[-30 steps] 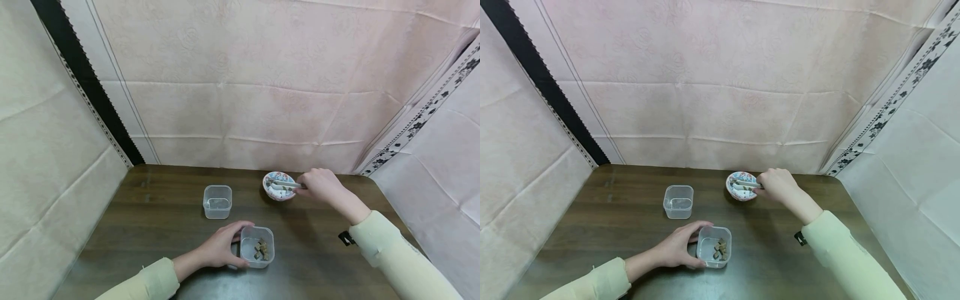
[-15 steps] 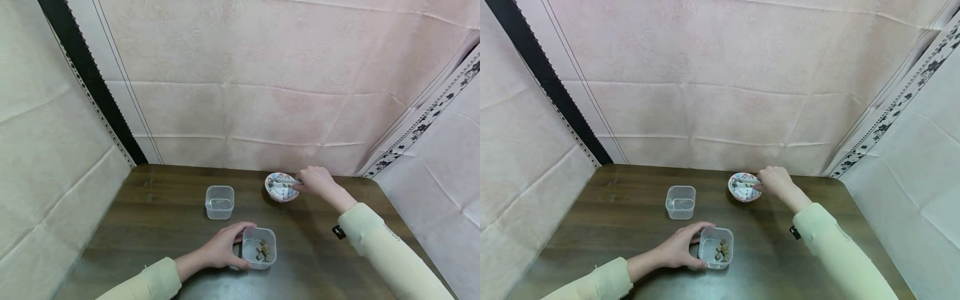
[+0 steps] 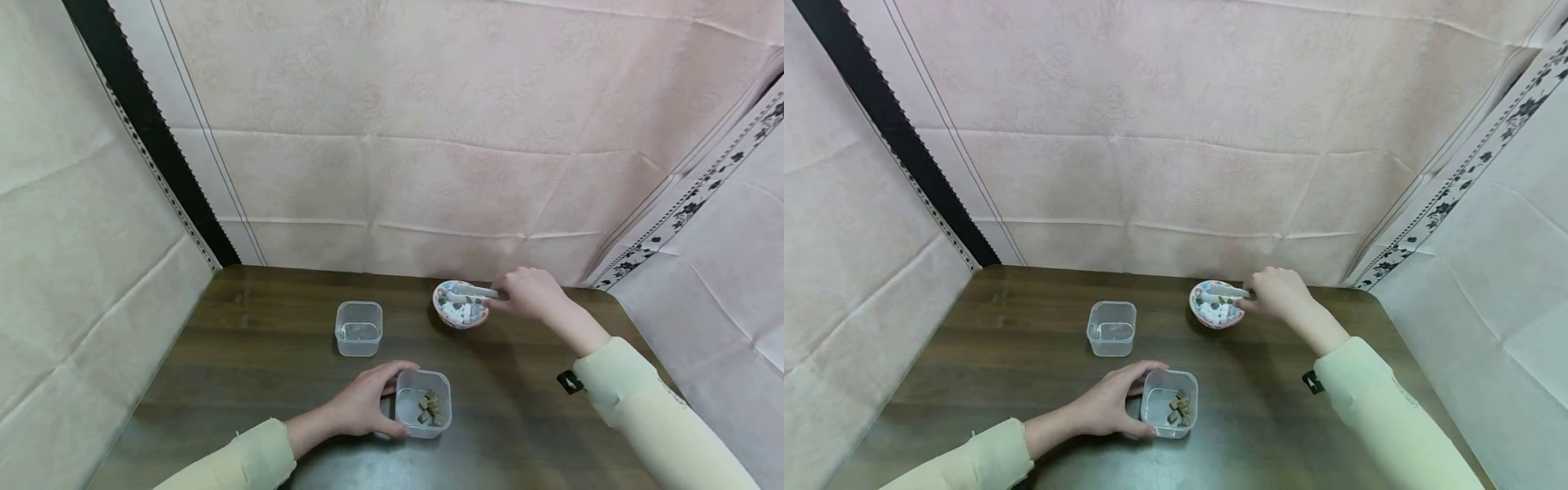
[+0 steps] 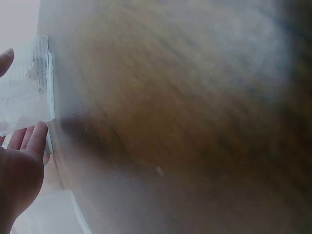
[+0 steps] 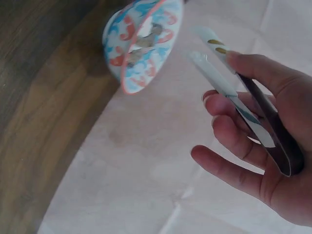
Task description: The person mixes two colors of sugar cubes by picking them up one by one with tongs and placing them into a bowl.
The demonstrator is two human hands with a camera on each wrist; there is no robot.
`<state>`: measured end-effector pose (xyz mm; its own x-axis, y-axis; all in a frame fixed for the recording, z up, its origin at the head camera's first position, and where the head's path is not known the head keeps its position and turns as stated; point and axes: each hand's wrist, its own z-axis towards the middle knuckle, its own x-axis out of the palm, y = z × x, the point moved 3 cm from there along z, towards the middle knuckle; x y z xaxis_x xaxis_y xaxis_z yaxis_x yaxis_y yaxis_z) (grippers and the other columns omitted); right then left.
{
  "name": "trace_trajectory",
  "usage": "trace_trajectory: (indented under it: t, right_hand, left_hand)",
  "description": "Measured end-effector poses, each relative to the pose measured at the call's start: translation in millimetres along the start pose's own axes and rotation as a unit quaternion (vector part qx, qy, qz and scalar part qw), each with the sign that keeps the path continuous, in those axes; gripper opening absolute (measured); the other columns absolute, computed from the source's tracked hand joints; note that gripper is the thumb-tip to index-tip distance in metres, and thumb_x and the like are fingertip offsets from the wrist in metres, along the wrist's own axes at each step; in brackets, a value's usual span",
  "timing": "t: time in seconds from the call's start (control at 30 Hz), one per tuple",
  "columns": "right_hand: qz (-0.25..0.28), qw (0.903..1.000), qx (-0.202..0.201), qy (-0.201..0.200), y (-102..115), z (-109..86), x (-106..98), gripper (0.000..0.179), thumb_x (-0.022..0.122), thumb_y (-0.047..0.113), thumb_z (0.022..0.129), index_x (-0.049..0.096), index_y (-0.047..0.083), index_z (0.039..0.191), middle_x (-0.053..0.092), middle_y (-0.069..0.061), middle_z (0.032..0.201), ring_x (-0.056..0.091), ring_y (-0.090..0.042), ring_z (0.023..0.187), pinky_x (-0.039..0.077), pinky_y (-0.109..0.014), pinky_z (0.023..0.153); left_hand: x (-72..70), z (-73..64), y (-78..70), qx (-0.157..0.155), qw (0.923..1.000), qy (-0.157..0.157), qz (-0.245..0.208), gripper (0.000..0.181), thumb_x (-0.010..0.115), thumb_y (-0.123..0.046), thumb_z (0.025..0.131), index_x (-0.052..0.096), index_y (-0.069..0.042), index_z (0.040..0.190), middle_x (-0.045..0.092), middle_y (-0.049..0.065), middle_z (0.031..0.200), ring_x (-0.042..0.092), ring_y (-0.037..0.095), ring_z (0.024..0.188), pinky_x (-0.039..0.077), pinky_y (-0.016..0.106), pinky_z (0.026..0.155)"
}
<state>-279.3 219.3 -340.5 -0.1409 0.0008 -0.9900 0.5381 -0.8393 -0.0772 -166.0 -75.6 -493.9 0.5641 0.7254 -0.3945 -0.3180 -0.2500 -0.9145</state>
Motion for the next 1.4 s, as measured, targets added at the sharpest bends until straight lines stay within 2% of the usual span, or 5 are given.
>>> trace_trajectory:
  t: [0.23, 0.53, 0.93, 1.2, 1.4]
  right_hand:
    - [0.048, 0.9978, -0.044, -0.015, 30, -28.1, -28, 0.018, 0.085, 0.035, 0.09, 0.072, 0.026, 0.08, 0.045, 0.018, 0.062, 0.041, -0.005, 0.059, 0.032, -0.028, 0.051]
    - [0.09, 0.988, -0.125, 0.017, 69, -54.3, -42, 0.029, 0.084, 0.04, 0.091, 0.062, 0.033, 0.073, 0.038, 0.023, 0.064, 0.034, 0.004, 0.059, 0.028, -0.022, 0.05]
    - [0.068, 0.9829, -0.156, 0.069, 102, -64.1, -18, 0.036, 0.087, 0.042, 0.086, 0.059, 0.029, 0.069, 0.032, 0.021, 0.062, 0.029, 0.004, 0.057, 0.02, -0.021, 0.049]
    - [0.011, 0.9826, -0.178, 0.054, 120, -59.9, -3, 0.043, 0.087, 0.046, 0.084, 0.054, 0.03, 0.061, 0.035, 0.019, 0.056, 0.031, -0.001, 0.052, 0.024, -0.022, 0.045]
    - [-0.041, 0.982, -0.175, 0.059, 133, -55.3, 4, 0.044, 0.088, 0.049, 0.084, 0.059, 0.027, 0.06, 0.047, 0.015, 0.054, 0.035, -0.004, 0.048, 0.026, -0.023, 0.041]
  left_hand:
    - [-1.8, 0.9, -0.9, -0.001, 1.0, 0.002, 0.004, 0.093, 0.098, -0.011, 0.075, 0.05, -0.011, 0.155, 0.055, 0.006, 0.152, 0.053, 0.024, 0.142, 0.047, 0.026, 0.115]
    - [-4.6, 1.4, -1.5, 0.003, 1.0, -0.002, 0.001, 0.094, 0.098, -0.008, 0.074, 0.049, -0.009, 0.154, 0.056, 0.01, 0.15, 0.054, 0.027, 0.141, 0.047, 0.026, 0.115]
    - [-3.3, 1.7, 0.7, 0.004, 1.0, -0.004, 0.008, 0.094, 0.098, -0.01, 0.075, 0.049, -0.009, 0.155, 0.055, 0.004, 0.152, 0.054, 0.023, 0.141, 0.047, 0.025, 0.115]
    - [-2.2, 1.7, 0.1, 0.007, 0.9999, -0.006, 0.009, 0.093, 0.098, -0.009, 0.075, 0.05, -0.009, 0.154, 0.054, 0.001, 0.152, 0.053, 0.022, 0.142, 0.047, 0.025, 0.114]
    - [-1.6, 1.1, 0.2, 0.009, 0.9999, -0.004, 0.011, 0.092, 0.098, -0.01, 0.075, 0.05, -0.009, 0.154, 0.055, 0.0, 0.152, 0.053, 0.022, 0.142, 0.048, 0.026, 0.115]
